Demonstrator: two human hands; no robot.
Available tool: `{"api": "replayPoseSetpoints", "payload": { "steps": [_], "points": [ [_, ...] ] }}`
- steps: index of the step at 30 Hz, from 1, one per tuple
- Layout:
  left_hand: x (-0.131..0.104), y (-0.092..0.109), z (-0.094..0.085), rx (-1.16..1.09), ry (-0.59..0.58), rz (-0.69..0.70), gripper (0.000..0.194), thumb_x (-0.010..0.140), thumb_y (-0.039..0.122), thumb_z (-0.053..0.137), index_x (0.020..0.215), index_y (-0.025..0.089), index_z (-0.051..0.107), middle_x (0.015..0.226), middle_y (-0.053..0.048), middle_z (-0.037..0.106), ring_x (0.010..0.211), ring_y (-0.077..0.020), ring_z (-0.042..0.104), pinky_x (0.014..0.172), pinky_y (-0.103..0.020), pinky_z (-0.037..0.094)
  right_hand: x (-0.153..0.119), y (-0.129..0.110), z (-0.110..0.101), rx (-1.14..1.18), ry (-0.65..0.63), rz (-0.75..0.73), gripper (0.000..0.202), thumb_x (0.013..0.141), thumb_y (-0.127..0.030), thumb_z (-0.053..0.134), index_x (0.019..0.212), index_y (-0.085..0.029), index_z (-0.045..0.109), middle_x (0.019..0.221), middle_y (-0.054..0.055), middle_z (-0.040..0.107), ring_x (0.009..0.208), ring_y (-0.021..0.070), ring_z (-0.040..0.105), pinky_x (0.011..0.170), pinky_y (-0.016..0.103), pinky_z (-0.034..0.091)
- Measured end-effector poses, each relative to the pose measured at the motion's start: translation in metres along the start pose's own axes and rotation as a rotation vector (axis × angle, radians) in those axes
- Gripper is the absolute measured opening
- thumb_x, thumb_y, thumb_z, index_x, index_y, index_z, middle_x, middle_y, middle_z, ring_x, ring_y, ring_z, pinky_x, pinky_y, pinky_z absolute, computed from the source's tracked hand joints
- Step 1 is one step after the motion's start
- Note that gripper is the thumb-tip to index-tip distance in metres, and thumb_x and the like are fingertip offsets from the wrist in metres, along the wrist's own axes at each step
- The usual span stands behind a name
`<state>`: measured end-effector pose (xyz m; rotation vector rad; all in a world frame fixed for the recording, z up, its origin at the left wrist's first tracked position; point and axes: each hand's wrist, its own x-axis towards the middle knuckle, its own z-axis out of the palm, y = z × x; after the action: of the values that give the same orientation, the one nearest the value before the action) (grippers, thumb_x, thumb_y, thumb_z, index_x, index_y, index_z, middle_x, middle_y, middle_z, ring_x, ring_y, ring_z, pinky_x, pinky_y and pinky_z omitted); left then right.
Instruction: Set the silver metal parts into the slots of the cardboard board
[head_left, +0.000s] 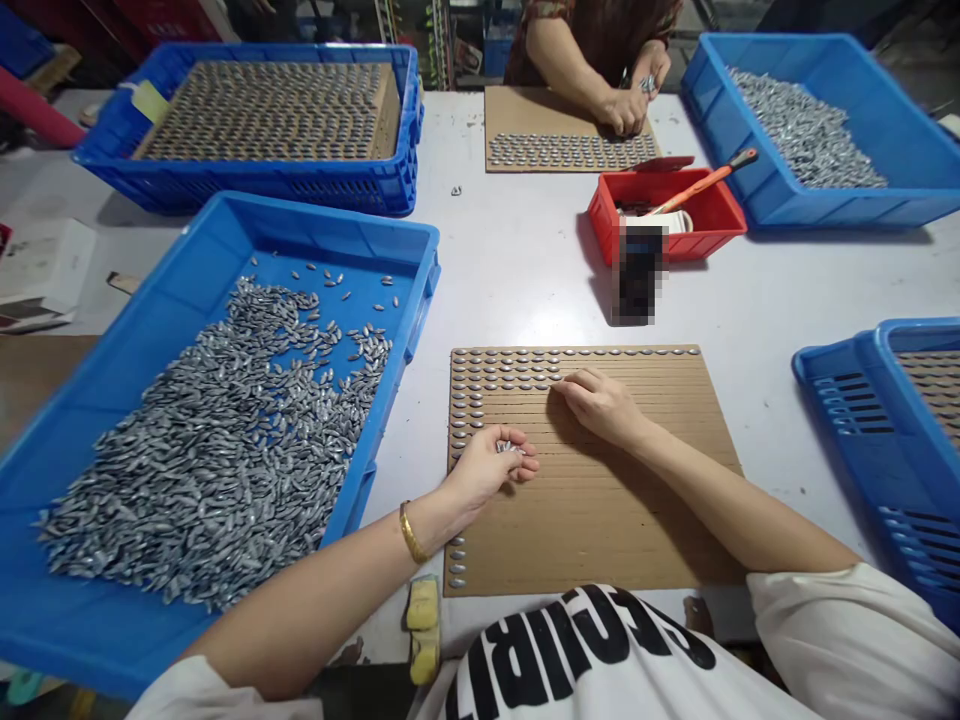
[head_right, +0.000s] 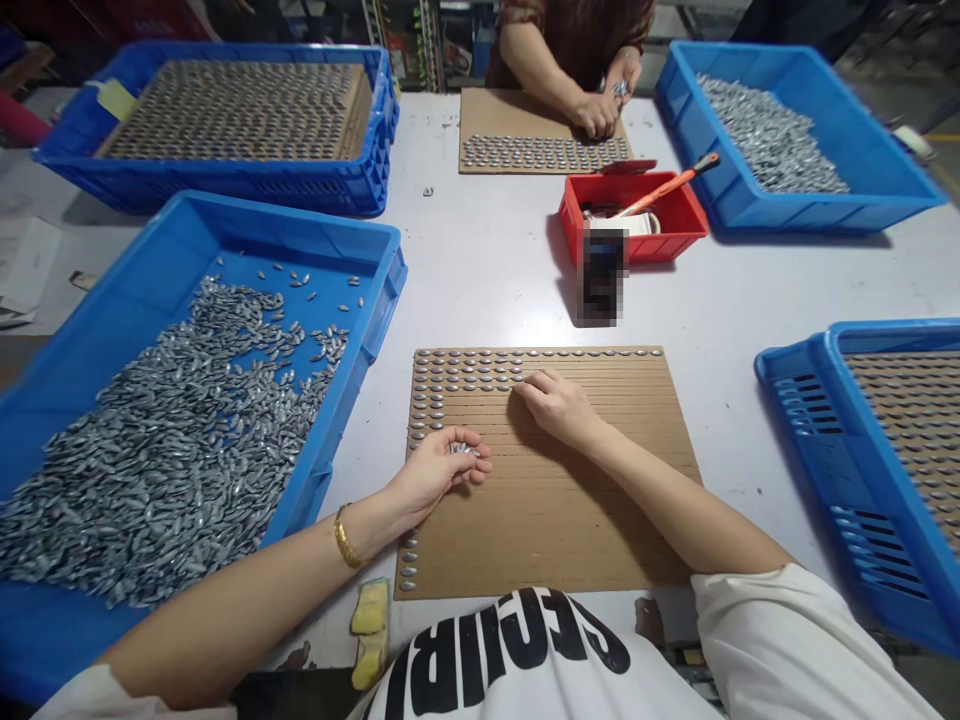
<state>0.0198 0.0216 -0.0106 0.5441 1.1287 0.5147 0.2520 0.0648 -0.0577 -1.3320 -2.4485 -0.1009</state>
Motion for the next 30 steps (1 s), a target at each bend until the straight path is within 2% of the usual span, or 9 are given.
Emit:
{"api": "replayPoseSetpoints", "payload": {
  "steps": [4, 12, 14, 17, 22, 27, 30],
  "points": [
    [-0.001, 0.002, 0.001, -0.039, -0.011, -0.003, 0.017, 0.076, 0.006, 0.062, 0.087, 0.015, 0.052, 0.086, -0.009, 0.068, 0.065, -0.012, 0.067, 0.061, -0.023, 0.051, 0.002, -0.001, -0.004, -0.057, -0.006, -0.031, 0.023, 0.091, -0.012, 0.047, 0.095, -0.019, 0.068, 0.087, 0.006, 0.066, 0.08, 0.0161, 0.056, 0.063, 0.025, 0.041],
    [-0.004, 0.01, 0.004, -0.102, 0.003, -0.007, 0.011, 0.084, 0.017, 0.059, 0.092, 0.014, 0.052, 0.084, -0.01, 0.068, 0.065, -0.0129, 0.067, 0.065, -0.025, 0.054, 0.002, 0.0, -0.009, 0.03, -0.052, -0.014, 0.023, 0.091, -0.013, 0.046, 0.097, -0.018, 0.067, 0.09, 0.008, 0.066, 0.084, 0.0183, 0.058, 0.068, 0.027, 0.045],
    [-0.004, 0.011, 0.004, -0.138, 0.012, -0.014, 0.007, 0.086, 0.014, 0.055, 0.093, 0.013, 0.053, 0.086, -0.012, 0.068, 0.067, -0.0134, 0.068, 0.068, -0.027, 0.055, 0.002, -0.007, -0.013, 0.122, -0.018, 0.037, 0.021, 0.092, -0.015, 0.047, 0.099, -0.018, 0.066, 0.093, 0.009, 0.066, 0.086, 0.0187, 0.059, 0.07, 0.028, 0.046],
    [-0.004, 0.011, 0.003, -0.16, 0.011, 0.002, 0.013, 0.084, 0.009, 0.054, 0.096, 0.013, 0.055, 0.089, -0.012, 0.068, 0.07, -0.0134, 0.068, 0.074, -0.029, 0.056, 0.005, -0.027, -0.022, 0.373, 0.003, 0.092, 0.019, 0.092, -0.02, 0.049, 0.105, -0.019, 0.064, 0.096, 0.008, 0.065, 0.084, 0.0176, 0.06, 0.071, 0.029, 0.049],
    [-0.005, 0.006, 0.002, -0.13, -0.014, 0.084, 0.016, 0.08, 0.009, 0.061, 0.096, 0.013, 0.058, 0.092, -0.009, 0.067, 0.077, -0.0132, 0.067, 0.078, -0.032, 0.056, 0.016, -0.059, -0.031, 0.746, -0.141, 0.034, 0.021, 0.093, -0.026, 0.051, 0.11, -0.022, 0.063, 0.092, 0.007, 0.064, 0.081, 0.016, 0.06, 0.072, 0.029, 0.05],
    [-0.006, 0.007, 0.001, -0.093, -0.052, 0.086, 0.019, 0.08, 0.008, 0.061, 0.098, 0.014, 0.057, 0.086, -0.007, 0.067, 0.076, -0.013, 0.067, 0.079, -0.033, 0.056, 0.018, -0.062, -0.033, 0.877, -0.225, 0.021, 0.014, 0.092, -0.025, 0.054, 0.096, -0.02, 0.066, 0.088, 0.005, 0.066, 0.076, 0.0136, 0.061, 0.068, 0.026, 0.049],
    [-0.008, 0.008, 0.002, -0.081, -0.038, 0.053, 0.016, 0.081, 0.011, 0.061, 0.096, 0.014, 0.055, 0.083, -0.006, 0.067, 0.069, -0.013, 0.067, 0.075, -0.032, 0.057, 0.019, -0.058, -0.034, 0.85, -0.204, 0.076, 0.01, 0.09, -0.024, 0.056, 0.091, -0.02, 0.066, 0.081, 0.003, 0.064, 0.069, 0.0121, 0.058, 0.062, 0.023, 0.046]
  ]
}}
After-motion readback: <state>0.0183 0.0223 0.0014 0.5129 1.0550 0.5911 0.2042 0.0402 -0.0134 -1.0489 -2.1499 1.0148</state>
